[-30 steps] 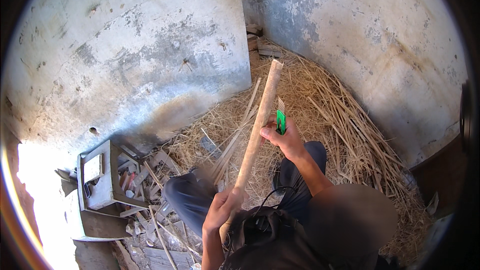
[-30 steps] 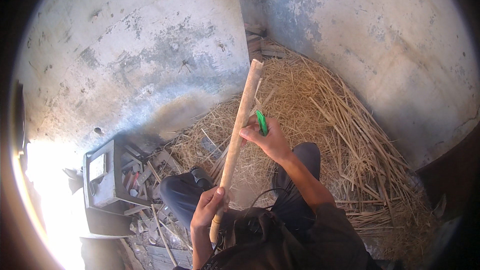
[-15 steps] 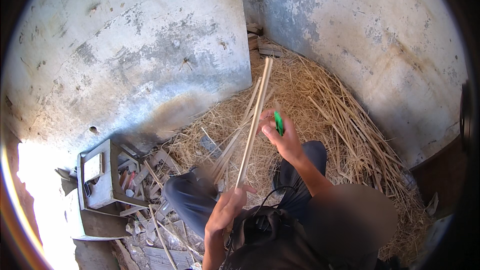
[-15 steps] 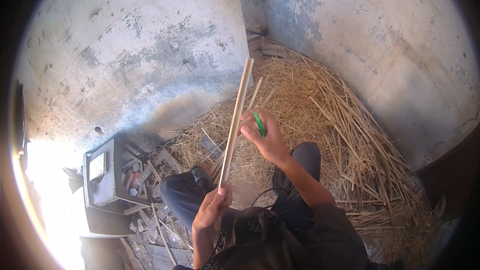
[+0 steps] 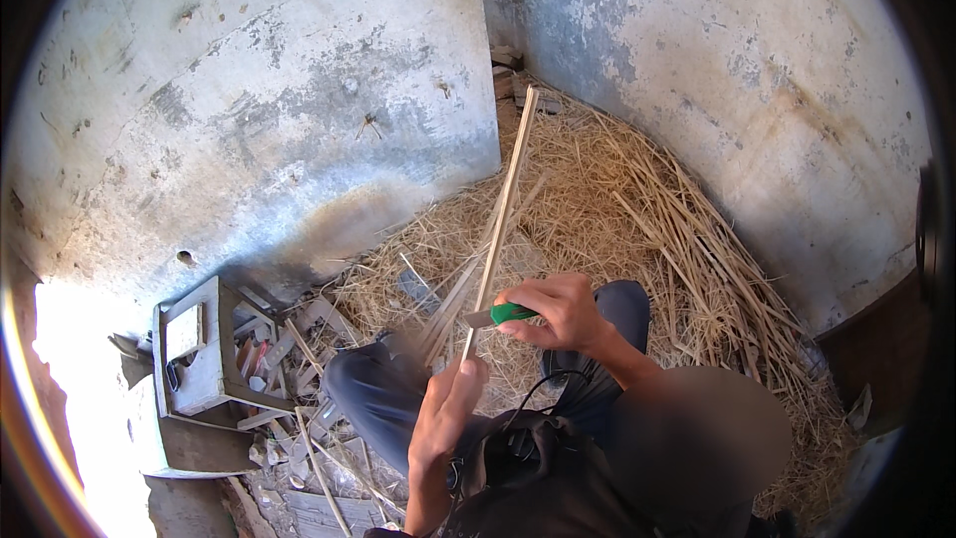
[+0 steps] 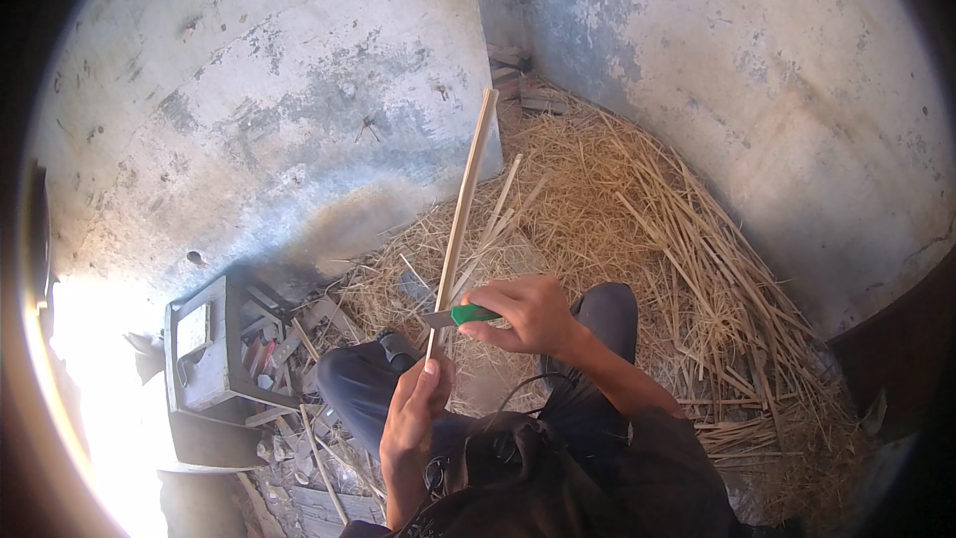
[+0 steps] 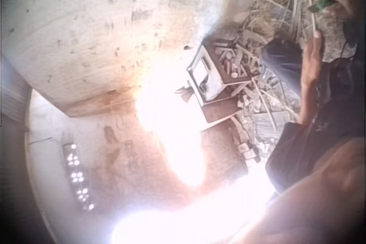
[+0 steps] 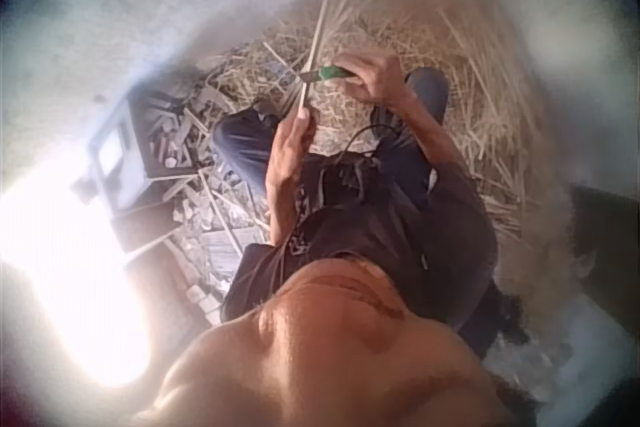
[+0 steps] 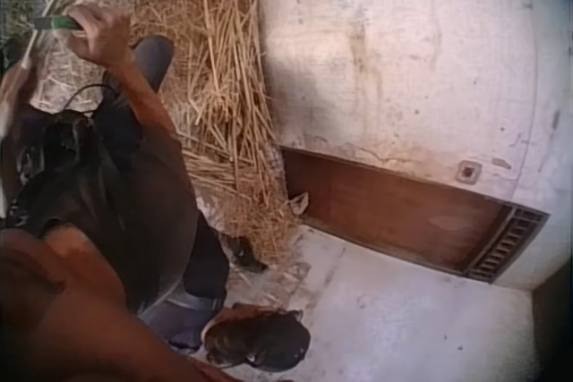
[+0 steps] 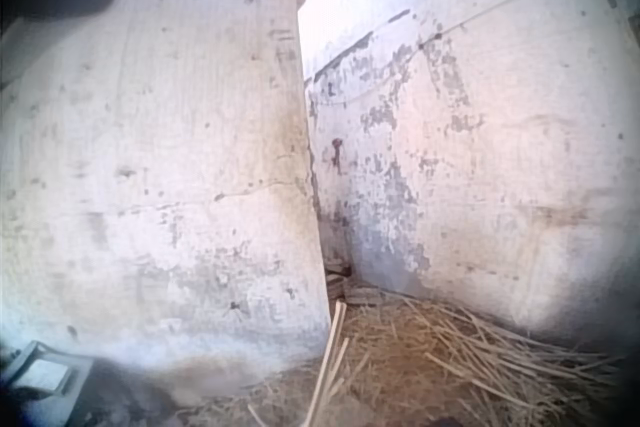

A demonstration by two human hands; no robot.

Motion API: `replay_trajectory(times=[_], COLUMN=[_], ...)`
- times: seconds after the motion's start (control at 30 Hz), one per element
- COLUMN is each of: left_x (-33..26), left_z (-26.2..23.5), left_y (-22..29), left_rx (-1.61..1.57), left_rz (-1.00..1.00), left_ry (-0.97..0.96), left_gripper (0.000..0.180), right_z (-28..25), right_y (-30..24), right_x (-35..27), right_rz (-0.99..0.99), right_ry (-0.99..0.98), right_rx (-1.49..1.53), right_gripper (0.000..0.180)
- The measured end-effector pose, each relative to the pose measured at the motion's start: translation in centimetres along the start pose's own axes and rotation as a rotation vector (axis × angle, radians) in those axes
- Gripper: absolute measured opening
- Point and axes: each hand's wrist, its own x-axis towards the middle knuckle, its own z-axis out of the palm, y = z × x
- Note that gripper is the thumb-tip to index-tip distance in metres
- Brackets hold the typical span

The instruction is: The person sits on a straw-covered floor and uses a green utility knife to split a long piece of bamboo into thin strips. They hold the bamboo vertically and repeatedly score and peel the material to create narrow slivers.

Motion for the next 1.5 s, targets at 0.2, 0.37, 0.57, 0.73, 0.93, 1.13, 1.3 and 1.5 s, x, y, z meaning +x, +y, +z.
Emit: replay_trajectory(times=[0.2,0.37,0.57,0.73,0.93,1.13,1.3,1.5], left_x=[0.1,0.4,0.7,0.8,0.6,0.3,-0.1,-0.7], left_z=[1.1,1.8,2.0,2.0,2.2,2.3,1.8,1.6], left_y=[2.2,3.1,2.1,1.6,1.7,1.9,1.0,1.1], left_rx=[0.383,0.481,0.538,0.561,0.564,0.58,0.605,0.612], left_rz=[0.123,0.178,0.302,0.334,0.305,0.28,0.243,0.25], left_ry=[0.175,0.234,0.285,0.289,0.306,0.322,0.326,0.328], left_gripper=[0.041,0.034,0.029,0.025,0.024,0.024,0.024,0.024], right_z=[-0.2,0.4,0.6,0.5,-0.2,-0.3,0.1,-0.1], right_y=[-0.9,-1.0,-0.9,-0.4,0.0,0.2,0.3,-0.2], right_x=[0.0,-0.2,-0.2,-0.1,0.2,0.0,-0.1,-0.2], right_rz=[-0.017,-0.058,-0.053,-0.07,-0.097,-0.109,-0.139,-0.132], right_ry=[-0.021,0.003,0.034,0.068,0.09,0.045,0.08,0.01], right_rx=[-0.043,-0.055,-0.092,-0.117,-0.178,-0.226,-0.241,-0.276], right_gripper=[0.03,0.032,0.035,0.035,0.04,0.046,0.037,0.041])
